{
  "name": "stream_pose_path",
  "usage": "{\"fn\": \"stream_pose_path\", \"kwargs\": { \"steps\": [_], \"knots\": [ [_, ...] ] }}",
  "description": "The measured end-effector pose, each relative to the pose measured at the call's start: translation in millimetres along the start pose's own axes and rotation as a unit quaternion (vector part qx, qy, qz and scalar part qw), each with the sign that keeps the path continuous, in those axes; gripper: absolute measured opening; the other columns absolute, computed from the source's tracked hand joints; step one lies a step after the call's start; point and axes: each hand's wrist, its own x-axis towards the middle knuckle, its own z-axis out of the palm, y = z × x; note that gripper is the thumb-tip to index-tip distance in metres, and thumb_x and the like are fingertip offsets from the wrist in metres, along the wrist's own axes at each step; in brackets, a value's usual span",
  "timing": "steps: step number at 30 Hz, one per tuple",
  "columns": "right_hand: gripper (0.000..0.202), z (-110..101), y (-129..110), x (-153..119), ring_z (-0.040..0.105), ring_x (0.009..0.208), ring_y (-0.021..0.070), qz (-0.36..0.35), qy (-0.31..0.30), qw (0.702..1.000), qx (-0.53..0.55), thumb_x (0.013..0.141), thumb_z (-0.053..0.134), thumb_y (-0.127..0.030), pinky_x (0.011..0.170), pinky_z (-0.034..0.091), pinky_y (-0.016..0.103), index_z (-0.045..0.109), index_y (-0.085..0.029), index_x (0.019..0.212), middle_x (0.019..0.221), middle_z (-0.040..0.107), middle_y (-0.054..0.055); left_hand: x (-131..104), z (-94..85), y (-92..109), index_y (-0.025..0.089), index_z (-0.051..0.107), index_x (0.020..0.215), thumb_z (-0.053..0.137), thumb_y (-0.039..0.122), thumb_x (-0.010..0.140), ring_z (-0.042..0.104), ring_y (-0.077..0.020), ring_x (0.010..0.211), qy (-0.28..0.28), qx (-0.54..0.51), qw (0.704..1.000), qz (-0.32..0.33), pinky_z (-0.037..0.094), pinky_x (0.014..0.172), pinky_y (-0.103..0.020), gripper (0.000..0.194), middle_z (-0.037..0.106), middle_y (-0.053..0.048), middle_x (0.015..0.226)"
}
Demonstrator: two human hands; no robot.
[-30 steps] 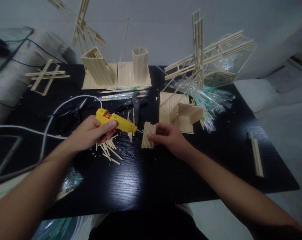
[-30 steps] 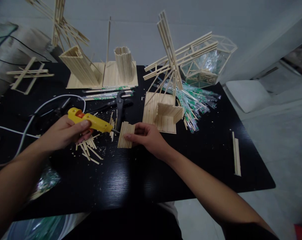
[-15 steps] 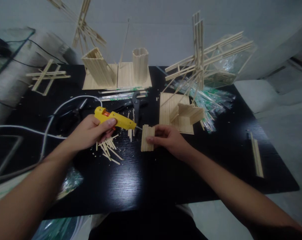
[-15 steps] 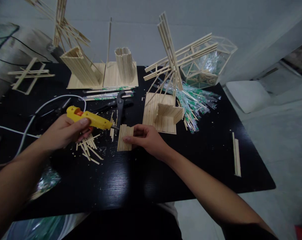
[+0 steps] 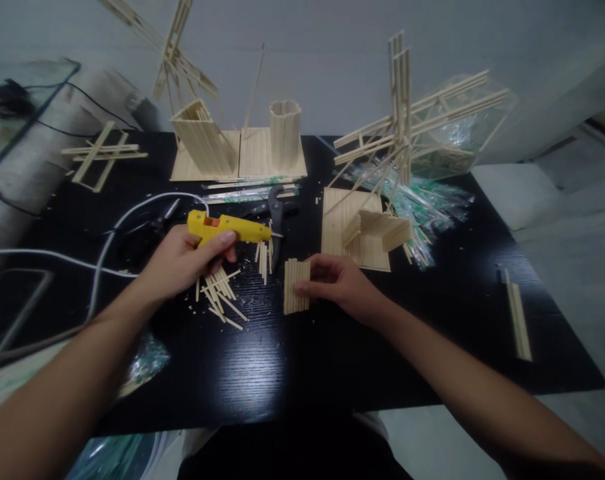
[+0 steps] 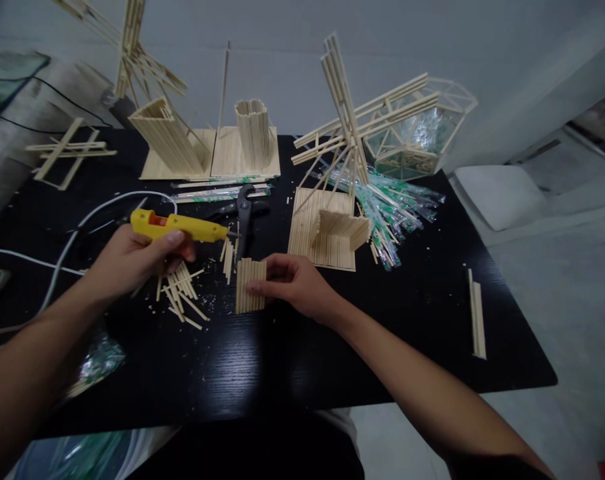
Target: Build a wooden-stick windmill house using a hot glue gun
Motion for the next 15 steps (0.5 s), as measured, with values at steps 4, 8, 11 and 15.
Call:
{"fn": "stream_pose_path", "kwargs": {
  "steps": [4,8,11,15],
  "knots": [
    [0.025,-3,2,1,0.074,0.082,0.0141,-0.008,0.013,1.000,-0.012,0.073,0.093,-0.031,0.080,0.061,0.030,0.077,-0.022,0.090,0.093,0.080,0.000,2,-3.6,9,0.015,0.073,0.096,0.068,0.054,0.090,0.057,-0.0166,0.067,0.124,0.138,0.982,0.022,0.046,0.064,-0.029,0.040,0.067,-0.004,0.078],
    [0.025,-5,3,2,0.074,0.080,0.0148,-0.021,0.029,0.999,-0.012,0.074,0.093,-0.033,0.078,0.062,0.030,0.078,-0.022,0.090,0.092,0.080,0.000,7,-8.0,7,0.015,0.066,0.114,0.058,0.050,0.098,0.061,-0.0253,0.089,0.125,0.324,0.935,0.076,0.049,0.083,-0.039,0.040,0.065,-0.009,0.099],
    [0.025,-5,2,3,0.073,0.076,0.0136,-0.020,0.043,0.999,-0.016,0.074,0.093,-0.034,0.074,0.061,0.028,0.077,-0.022,0.088,0.088,0.079,-0.001,11,-7.3,-3,0.013,0.061,0.123,0.055,0.043,0.097,0.061,-0.0305,0.097,0.106,0.389,0.910,0.101,0.053,0.088,-0.045,0.040,0.059,-0.014,0.110],
    [0.026,-6,3,3,0.072,0.077,0.0137,-0.015,0.057,0.998,-0.018,0.074,0.093,-0.036,0.072,0.059,0.027,0.077,-0.022,0.089,0.089,0.079,0.000,13,-5.1,-15,0.014,0.057,0.131,0.058,0.037,0.093,0.062,-0.0319,0.102,0.083,0.400,0.905,0.115,0.055,0.094,-0.048,0.044,0.055,-0.015,0.116]
  ]
}}
